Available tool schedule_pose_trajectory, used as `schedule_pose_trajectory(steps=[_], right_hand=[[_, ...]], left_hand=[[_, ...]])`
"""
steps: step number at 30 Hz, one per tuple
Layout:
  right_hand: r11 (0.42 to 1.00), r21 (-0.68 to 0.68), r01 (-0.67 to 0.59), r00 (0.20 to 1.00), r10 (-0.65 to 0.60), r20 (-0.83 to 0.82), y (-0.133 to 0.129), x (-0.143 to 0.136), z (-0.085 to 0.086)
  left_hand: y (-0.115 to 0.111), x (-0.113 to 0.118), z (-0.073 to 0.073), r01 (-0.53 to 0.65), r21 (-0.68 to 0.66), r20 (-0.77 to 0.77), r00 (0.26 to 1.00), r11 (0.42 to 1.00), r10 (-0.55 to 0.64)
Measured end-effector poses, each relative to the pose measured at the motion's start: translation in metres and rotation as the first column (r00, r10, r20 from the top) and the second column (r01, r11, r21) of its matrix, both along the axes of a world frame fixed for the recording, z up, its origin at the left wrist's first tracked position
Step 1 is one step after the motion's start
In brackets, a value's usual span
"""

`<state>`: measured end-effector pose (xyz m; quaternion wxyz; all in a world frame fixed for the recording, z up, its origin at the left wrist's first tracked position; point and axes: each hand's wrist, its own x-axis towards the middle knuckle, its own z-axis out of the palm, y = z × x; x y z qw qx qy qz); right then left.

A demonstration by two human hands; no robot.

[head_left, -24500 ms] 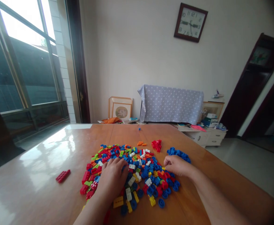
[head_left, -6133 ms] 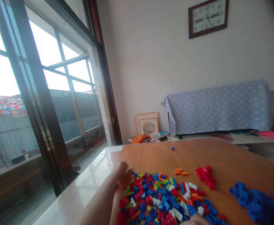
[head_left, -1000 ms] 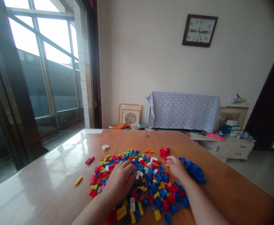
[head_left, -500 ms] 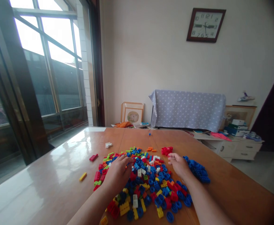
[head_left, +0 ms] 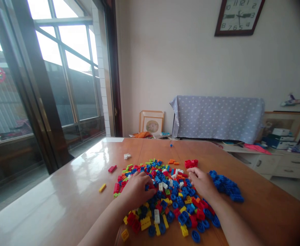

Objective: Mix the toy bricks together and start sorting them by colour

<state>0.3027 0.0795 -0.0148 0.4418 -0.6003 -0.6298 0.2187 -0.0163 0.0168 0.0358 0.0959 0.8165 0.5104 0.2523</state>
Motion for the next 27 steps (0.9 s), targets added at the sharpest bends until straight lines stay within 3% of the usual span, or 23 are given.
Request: schedule_pose_trajectory(steps=[6,12,17,21,27], right_hand=[[0.998,0.021,-0.054,0.998,0.053,0.047,-0.011,-0.015,0.004],[0.981,0.042,-0.19,0.981,0.192,-0.033,-0.03,-0.04,0.02],[0.927,0.031,-0.375,0.924,0.376,-0.067,-0.055,-0.062,0.037],[0.857,-0.019,-0.515,0.855,0.511,-0.089,-0.07,-0.075,0.041],[0.862,0.005,-0.506,0.856,0.503,-0.122,-0.071,-0.08,0.037]], left_hand=[[0.0,0.006,-0.003,-0.032,-0.005,-0.026,0.999,0.999,0.032],[-0.006,0.013,0.006,0.019,0.004,0.066,0.998,1.0,-0.019],[-0.016,0.031,0.006,0.077,0.022,0.115,0.99,0.997,-0.079],[-0.019,0.042,-0.001,0.126,0.05,0.181,0.974,0.991,-0.133],[-0.018,0.046,-0.011,0.122,0.087,0.206,0.969,0.989,-0.138]])
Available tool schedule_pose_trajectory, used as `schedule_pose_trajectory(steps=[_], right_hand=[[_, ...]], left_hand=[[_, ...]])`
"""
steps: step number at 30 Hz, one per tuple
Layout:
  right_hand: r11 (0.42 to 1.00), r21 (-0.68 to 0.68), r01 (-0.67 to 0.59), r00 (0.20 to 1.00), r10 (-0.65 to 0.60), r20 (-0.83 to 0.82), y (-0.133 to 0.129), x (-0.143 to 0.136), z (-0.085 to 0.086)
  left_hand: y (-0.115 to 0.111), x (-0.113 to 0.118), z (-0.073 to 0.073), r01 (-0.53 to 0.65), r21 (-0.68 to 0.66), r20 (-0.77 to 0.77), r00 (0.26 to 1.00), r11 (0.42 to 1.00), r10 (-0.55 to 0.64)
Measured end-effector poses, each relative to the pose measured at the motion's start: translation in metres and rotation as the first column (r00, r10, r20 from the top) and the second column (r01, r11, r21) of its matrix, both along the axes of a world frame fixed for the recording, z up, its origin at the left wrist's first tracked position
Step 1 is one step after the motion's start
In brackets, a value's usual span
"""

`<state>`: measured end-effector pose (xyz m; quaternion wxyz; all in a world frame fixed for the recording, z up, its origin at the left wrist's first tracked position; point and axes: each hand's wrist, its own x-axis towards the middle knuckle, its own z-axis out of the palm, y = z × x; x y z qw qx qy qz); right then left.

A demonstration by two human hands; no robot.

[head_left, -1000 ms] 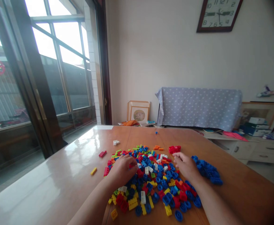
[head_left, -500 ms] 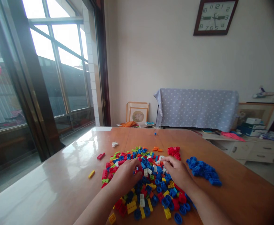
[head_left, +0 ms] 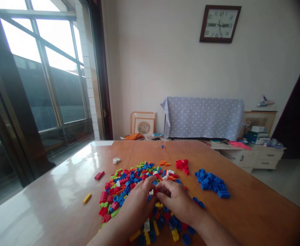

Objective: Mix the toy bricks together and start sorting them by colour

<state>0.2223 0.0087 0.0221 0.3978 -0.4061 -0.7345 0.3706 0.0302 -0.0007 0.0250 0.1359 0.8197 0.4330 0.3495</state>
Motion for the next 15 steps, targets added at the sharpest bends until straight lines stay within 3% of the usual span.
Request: schedule_pose_trajectory(steps=[2,4,7,9,12,15], right_hand=[[0.998,0.027,0.054,0.999,-0.054,0.004,0.008,0.007,-0.001],[0.981,0.058,0.184,0.983,-0.185,0.01,0.022,0.023,-0.004],[0.884,0.098,0.457,0.886,-0.462,0.043,0.052,0.059,-0.018],[0.809,0.114,0.576,0.803,-0.586,0.106,0.072,0.084,-0.032],[0.775,0.044,0.631,0.763,-0.63,0.147,0.094,0.11,-0.054],[0.764,-0.012,0.645,0.756,-0.636,0.154,0.102,0.118,-0.065]], left_hand=[[0.001,-0.001,-0.003,-0.005,0.028,-0.003,1.0,1.0,0.005],[0.003,-0.003,-0.003,-0.011,0.044,-0.02,1.0,0.999,0.012],[0.004,-0.007,0.0,-0.029,0.063,-0.076,0.997,0.998,0.034],[0.005,-0.009,0.004,-0.038,0.064,-0.112,0.993,0.997,0.045],[0.004,-0.01,0.007,-0.048,0.052,-0.125,0.991,0.997,0.054],[0.005,-0.011,0.007,-0.054,0.053,-0.12,0.991,0.997,0.06]])
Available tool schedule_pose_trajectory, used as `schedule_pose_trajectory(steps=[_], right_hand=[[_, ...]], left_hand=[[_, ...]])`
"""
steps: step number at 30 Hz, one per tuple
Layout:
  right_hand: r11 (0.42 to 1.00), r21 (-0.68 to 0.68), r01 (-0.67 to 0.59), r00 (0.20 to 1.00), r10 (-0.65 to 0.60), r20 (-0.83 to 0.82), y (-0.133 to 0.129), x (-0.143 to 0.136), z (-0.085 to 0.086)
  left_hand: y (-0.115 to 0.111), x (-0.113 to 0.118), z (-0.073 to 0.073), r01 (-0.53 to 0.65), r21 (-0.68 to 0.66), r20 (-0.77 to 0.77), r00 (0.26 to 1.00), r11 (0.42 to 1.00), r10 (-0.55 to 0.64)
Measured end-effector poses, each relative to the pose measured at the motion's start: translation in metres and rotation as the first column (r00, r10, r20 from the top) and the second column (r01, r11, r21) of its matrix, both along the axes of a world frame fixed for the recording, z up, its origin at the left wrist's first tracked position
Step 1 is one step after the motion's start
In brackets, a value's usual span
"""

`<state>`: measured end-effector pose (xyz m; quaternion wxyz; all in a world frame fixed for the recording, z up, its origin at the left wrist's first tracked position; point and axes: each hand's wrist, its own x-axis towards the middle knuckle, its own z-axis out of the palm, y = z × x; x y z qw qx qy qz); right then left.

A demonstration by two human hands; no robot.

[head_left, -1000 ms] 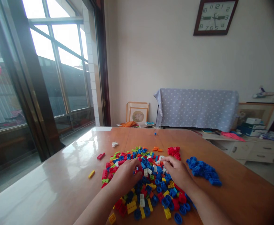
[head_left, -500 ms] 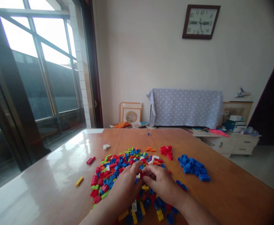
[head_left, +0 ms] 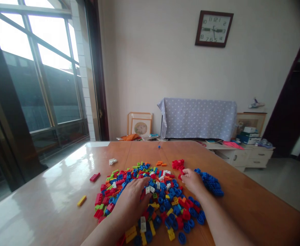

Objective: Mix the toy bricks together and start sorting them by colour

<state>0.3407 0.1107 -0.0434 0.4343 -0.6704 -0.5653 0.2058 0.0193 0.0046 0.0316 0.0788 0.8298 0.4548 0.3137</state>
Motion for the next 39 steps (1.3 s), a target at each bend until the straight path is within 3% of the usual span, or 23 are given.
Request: schedule_pose_trajectory(steps=[3,8,11,14,17,19,25,32,39], right_hand=[[1.0,0.017,0.01,0.999,-0.009,-0.043,-0.003,0.001,0.003],[0.969,0.198,0.149,0.984,-0.126,-0.126,-0.012,0.0,0.022],[0.959,0.237,0.153,0.985,-0.129,-0.114,-0.009,-0.007,0.032],[0.979,0.176,0.108,0.99,-0.123,0.076,0.003,-0.018,0.036],[0.996,0.064,0.06,0.93,-0.079,0.359,0.017,-0.03,0.033],[0.999,0.013,0.032,0.891,-0.035,0.453,0.025,-0.036,0.028],[0.995,-0.096,0.018,0.812,0.041,0.583,0.044,-0.041,0.011],[0.986,-0.169,0.011,0.757,0.102,0.646,0.068,-0.035,0.006],[0.988,-0.132,0.083,0.741,0.028,0.671,0.081,-0.031,0.009]], left_hand=[[0.003,-0.003,-0.002,-0.016,0.016,-0.001,1.0,1.0,0.016],[0.007,-0.011,0.0,-0.039,0.025,-0.022,0.999,0.999,0.039],[0.007,-0.013,0.003,-0.048,0.026,-0.036,0.998,0.999,0.049],[0.007,-0.014,0.006,-0.036,0.026,-0.041,0.998,0.999,0.037],[0.007,-0.015,0.007,-0.016,0.03,-0.038,0.999,0.999,0.017],[0.007,-0.016,0.008,-0.001,0.034,-0.03,1.0,0.999,0.002],[0.009,-0.021,0.009,-0.002,0.073,0.016,1.0,0.997,0.001],[0.014,-0.024,0.005,-0.006,0.085,0.014,1.0,0.996,0.005],[0.011,-0.021,0.011,0.001,0.056,-0.018,1.0,0.998,0.0]])
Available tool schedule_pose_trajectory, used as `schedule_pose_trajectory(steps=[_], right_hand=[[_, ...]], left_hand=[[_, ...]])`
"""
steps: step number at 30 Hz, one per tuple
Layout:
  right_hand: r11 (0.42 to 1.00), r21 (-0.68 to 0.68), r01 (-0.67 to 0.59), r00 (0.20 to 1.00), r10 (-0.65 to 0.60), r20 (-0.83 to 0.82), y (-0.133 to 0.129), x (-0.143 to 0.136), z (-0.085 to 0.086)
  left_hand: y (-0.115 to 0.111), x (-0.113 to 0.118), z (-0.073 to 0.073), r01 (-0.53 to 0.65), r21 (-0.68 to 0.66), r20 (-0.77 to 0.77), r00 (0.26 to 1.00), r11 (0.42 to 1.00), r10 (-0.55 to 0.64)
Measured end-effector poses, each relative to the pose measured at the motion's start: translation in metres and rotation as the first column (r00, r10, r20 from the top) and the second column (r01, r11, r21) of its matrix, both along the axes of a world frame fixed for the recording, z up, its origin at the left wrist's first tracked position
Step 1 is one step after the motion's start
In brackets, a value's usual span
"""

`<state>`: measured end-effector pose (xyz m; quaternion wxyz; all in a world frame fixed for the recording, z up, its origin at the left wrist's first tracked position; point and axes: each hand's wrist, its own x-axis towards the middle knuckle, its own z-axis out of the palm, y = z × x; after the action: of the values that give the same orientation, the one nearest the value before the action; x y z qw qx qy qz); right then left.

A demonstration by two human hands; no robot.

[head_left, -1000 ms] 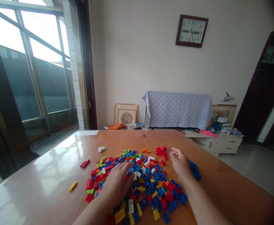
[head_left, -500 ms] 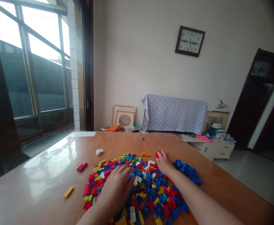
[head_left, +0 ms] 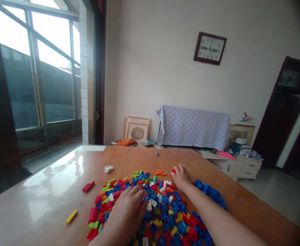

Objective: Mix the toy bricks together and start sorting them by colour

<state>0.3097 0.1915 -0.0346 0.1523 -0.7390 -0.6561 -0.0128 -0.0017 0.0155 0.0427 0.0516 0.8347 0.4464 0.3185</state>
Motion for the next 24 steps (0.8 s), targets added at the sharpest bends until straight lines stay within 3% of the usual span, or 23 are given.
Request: schedule_pose_trajectory(steps=[7,24], right_hand=[[0.998,-0.018,0.053,0.999,-0.053,-0.007,0.013,0.0,-0.002],[0.997,0.071,-0.003,1.0,0.005,-0.019,0.043,0.0,-0.001]], left_hand=[[0.003,0.001,-0.003,0.012,-0.007,-0.003,1.0,1.0,-0.012],[0.008,0.003,-0.006,-0.017,-0.023,-0.002,1.0,1.0,0.017]])
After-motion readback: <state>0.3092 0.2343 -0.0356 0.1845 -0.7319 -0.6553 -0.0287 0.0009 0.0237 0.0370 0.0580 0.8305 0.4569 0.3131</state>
